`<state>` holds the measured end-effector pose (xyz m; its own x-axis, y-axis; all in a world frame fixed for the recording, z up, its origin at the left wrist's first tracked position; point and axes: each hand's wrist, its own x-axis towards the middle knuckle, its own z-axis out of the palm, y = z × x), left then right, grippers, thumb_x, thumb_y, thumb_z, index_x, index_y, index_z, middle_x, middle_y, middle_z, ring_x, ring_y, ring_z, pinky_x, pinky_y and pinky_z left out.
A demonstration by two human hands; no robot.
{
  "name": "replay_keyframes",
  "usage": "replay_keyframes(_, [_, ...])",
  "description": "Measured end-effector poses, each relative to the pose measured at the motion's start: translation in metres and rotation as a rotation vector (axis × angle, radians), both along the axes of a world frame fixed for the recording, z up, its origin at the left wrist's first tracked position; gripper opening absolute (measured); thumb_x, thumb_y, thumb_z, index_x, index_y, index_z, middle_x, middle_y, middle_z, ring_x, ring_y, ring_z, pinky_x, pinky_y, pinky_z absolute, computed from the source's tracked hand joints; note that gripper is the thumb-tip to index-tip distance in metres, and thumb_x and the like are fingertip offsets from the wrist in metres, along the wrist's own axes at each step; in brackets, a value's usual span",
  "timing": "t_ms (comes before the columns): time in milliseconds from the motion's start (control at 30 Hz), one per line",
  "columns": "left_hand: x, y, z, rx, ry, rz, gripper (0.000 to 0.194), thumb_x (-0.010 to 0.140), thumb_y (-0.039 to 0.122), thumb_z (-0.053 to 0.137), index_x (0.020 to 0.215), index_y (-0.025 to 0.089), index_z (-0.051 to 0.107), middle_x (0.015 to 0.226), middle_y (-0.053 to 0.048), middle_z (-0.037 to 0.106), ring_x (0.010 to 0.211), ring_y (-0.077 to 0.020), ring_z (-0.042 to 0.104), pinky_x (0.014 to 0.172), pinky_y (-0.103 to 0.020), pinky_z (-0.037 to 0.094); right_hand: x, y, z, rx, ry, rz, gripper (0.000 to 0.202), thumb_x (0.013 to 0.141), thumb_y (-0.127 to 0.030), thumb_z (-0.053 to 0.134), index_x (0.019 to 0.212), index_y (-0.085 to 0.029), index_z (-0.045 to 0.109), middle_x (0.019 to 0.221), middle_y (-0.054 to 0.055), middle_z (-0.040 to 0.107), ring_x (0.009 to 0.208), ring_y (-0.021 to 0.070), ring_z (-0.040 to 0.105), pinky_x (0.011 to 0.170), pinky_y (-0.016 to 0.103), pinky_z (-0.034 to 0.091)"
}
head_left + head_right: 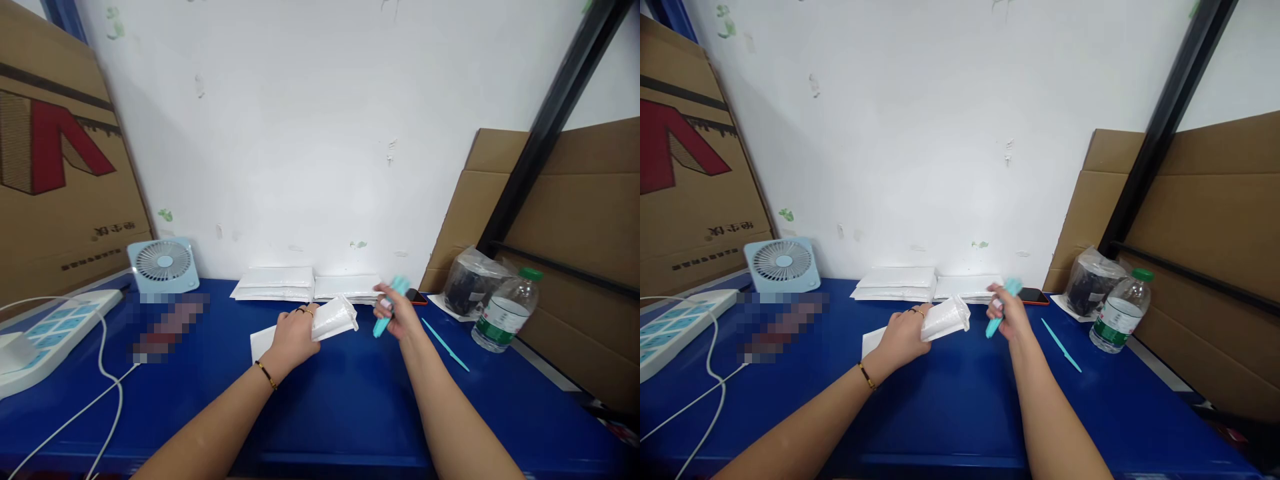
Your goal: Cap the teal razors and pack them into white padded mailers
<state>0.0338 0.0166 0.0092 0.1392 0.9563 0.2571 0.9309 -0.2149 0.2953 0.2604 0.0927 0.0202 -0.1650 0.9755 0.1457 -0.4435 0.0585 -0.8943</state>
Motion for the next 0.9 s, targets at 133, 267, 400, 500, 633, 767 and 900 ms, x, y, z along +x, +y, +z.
replay_keyframes(133, [0.007,0.003,0.0,0.014,0.017,-0.052,0.048,0.058,0.016,0.056,0.105,0.025,0.048,0.098,-0.005,0.06,0.096,-0.0261,0.055,0.082,-0.036,0.034,0.002,0.0,0.009,0.05,0.333,-0.089,0.026,0.07,-0.035,0.064,0.062,-0.021,0.045,0.043,-0.009,0.035,0.04,0.0064,0.037,0.051,0.023,0.042])
replay_keyframes(267, [0.017,0.002,0.004,0.054,-0.076,-0.122,0.052,0.058,0.018,0.057,0.108,0.027,0.048,0.098,-0.002,0.061,0.093,-0.0249,0.057,0.078,-0.033,0.038,-0.02,-0.008,0.011,0.006,0.308,-0.115,0.028,0.068,-0.041,0.065,0.061,-0.022,0.046,0.05,-0.006,0.047,0.057,0.0135,0.055,0.064,0.029,0.047])
replay_keyframes(400, [0.027,0.004,0.008,0.092,-0.24,-0.117,0.058,0.06,0.018,0.055,0.117,0.027,0.043,0.101,-0.002,0.061,0.09,-0.023,0.058,0.074,-0.029,0.041,-0.043,-0.022,0.01,0.054,0.131,-0.093,0.031,0.071,-0.049,0.06,0.066,-0.02,0.052,0.084,0.003,0.064,0.085,0.0198,0.06,0.073,0.03,0.045])
replay_keyframes(500, [0.03,0.009,0.004,0.152,-0.36,-0.075,0.057,0.062,0.017,0.056,0.117,0.024,0.042,0.104,-0.003,0.06,0.091,-0.0223,0.058,0.075,-0.029,0.043,-0.053,-0.033,0.016,0.117,-0.13,-0.081,0.032,0.071,-0.049,0.061,0.083,-0.02,0.06,0.1,0.004,0.063,0.094,0.0204,0.056,0.075,0.028,0.043])
replay_keyframes(633, [0.031,0.014,0.0,0.173,-0.542,-0.081,0.052,0.065,0.021,0.058,0.115,0.022,0.041,0.095,-0.002,0.062,0.082,-0.0193,0.06,0.069,-0.028,0.045,-0.058,-0.037,0.039,0.188,-0.477,0.101,0.036,0.067,-0.046,0.066,0.093,-0.022,0.061,0.082,0.001,0.062,0.077,0.0167,0.056,0.064,0.025,0.041])
replay_keyframes(767, [0.033,0.017,-0.001,0.235,-0.696,-0.081,0.053,0.065,0.028,0.063,0.113,0.021,0.042,0.096,-0.002,0.062,0.083,-0.0186,0.06,0.074,-0.029,0.046,-0.065,-0.034,0.065,0.236,-0.579,0.228,0.05,0.06,-0.039,0.074,0.104,-0.023,0.056,0.078,0.0,0.059,0.07,0.0147,0.054,0.059,0.024,0.042])
replay_keyframes(900, [0.032,0.016,-0.001,0.247,-0.782,-0.047,0.054,0.064,0.031,0.065,0.112,0.019,0.044,0.095,-0.004,0.063,0.083,-0.0197,0.06,0.072,-0.03,0.047,-0.07,-0.036,0.079,0.292,-0.563,0.239,0.059,0.055,-0.035,0.078,0.108,-0.023,0.054,0.09,0.002,0.058,0.074,0.0143,0.054,0.062,0.024,0.044])
